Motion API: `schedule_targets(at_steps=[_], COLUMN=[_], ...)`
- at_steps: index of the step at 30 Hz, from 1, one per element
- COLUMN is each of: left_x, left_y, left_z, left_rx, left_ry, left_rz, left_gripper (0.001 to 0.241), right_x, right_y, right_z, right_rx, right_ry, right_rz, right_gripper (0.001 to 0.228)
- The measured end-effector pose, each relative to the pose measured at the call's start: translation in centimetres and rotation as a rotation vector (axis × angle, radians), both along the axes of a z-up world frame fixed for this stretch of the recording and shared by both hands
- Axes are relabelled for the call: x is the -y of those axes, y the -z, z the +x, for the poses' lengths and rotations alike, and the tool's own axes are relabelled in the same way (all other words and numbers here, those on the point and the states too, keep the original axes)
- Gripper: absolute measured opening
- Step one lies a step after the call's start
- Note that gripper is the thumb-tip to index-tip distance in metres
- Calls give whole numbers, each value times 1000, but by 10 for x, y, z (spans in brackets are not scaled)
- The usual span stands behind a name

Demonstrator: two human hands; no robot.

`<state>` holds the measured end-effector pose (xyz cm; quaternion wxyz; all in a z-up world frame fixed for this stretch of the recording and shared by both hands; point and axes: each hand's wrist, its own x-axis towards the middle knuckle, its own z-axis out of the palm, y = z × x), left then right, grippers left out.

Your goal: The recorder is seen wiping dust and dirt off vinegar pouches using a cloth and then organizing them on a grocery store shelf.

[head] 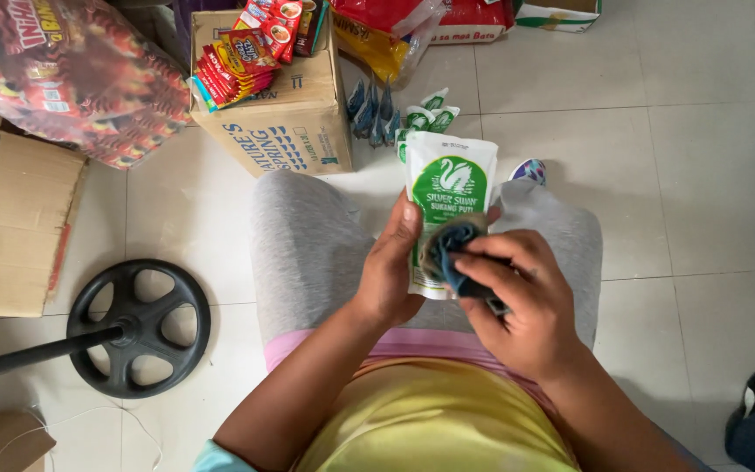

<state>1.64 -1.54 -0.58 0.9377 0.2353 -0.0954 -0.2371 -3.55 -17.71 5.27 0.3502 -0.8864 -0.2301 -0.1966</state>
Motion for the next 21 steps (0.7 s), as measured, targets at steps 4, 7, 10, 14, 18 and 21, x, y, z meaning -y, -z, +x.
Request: schedule_targets(at_steps=[4,7,10,14,18,21], left_x=[-3,-2,-1,2,0,-10], left_y=[-12,-7,-9,-5,8,5], left_z=[7,0,-6,-9,-2,6], left_rx=[-67,-35,-102,-84,-145,-172], left_ry=[-52,24,111,174,38,-25], left_rz=[-27,-12,83,78,58,33], left_gripper=[59,56,56,60,56,50], right_x=[4,13,19,16,7,-13], right_y=[3,14,6,-5,21,20], right_z=[1,16,38,42,16,-8], right_rx=[5,79,184,171,151,120], right_ry=[-89,-46,61,140,109,-18], right_rz=[29,29,69,136,56,105], right_gripper=[44,41,35,31,32,30])
